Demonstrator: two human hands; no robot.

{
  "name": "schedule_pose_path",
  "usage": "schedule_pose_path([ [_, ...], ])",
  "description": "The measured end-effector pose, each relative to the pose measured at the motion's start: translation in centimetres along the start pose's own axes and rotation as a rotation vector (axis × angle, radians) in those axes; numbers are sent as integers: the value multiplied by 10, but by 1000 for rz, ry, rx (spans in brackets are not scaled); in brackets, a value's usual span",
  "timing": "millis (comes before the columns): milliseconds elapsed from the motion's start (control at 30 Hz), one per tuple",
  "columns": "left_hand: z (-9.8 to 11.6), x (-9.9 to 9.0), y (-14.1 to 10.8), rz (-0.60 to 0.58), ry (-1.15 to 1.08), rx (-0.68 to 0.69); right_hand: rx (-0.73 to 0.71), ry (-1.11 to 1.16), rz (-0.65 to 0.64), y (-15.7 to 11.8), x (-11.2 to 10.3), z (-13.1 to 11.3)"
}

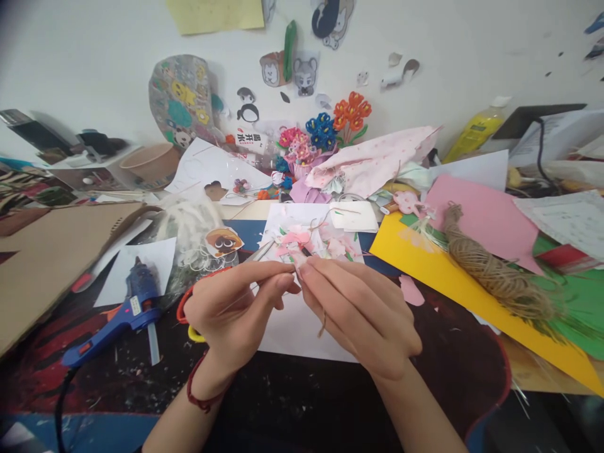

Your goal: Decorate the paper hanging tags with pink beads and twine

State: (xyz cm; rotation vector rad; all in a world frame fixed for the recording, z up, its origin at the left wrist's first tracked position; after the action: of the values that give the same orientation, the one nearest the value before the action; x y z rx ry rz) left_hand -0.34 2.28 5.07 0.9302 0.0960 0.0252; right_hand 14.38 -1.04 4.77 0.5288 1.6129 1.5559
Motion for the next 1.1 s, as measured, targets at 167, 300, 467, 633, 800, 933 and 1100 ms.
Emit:
schedule_pose_path([
  [167,-8,2,0,-11,-153,-116,26,-4,8,-2,-2,2],
  [300,-7,2,-3,-15,-114,-97,17,-19,25,-1,-3,1],
  [467,3,4,-2,-19,123,61,31,-70,39,5,-2,-1],
  [633,11,9,-2,-23,281,215,164,29,51,8,4,6],
  [800,12,9,-6,28,462,284,350,206,29,6,13,17],
  [933,12,7,-7,54,485,297,493,373,10,5,19,24],
  [1100,12,8,-5,42,512,285,602,479,-9,2,24,30],
])
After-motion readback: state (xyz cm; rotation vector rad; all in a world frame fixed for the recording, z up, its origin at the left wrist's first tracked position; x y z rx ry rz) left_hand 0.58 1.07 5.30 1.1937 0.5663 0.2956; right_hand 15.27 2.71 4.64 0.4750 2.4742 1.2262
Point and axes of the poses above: each hand's wrist, its own y-axis towards the middle knuckle, its own x-axis out of the palm, z = x × y, the point moved 6 cm from there along y, towards the middle knuckle, and after that the axes turned 5 degrees about -y, right-handed, at the moved point
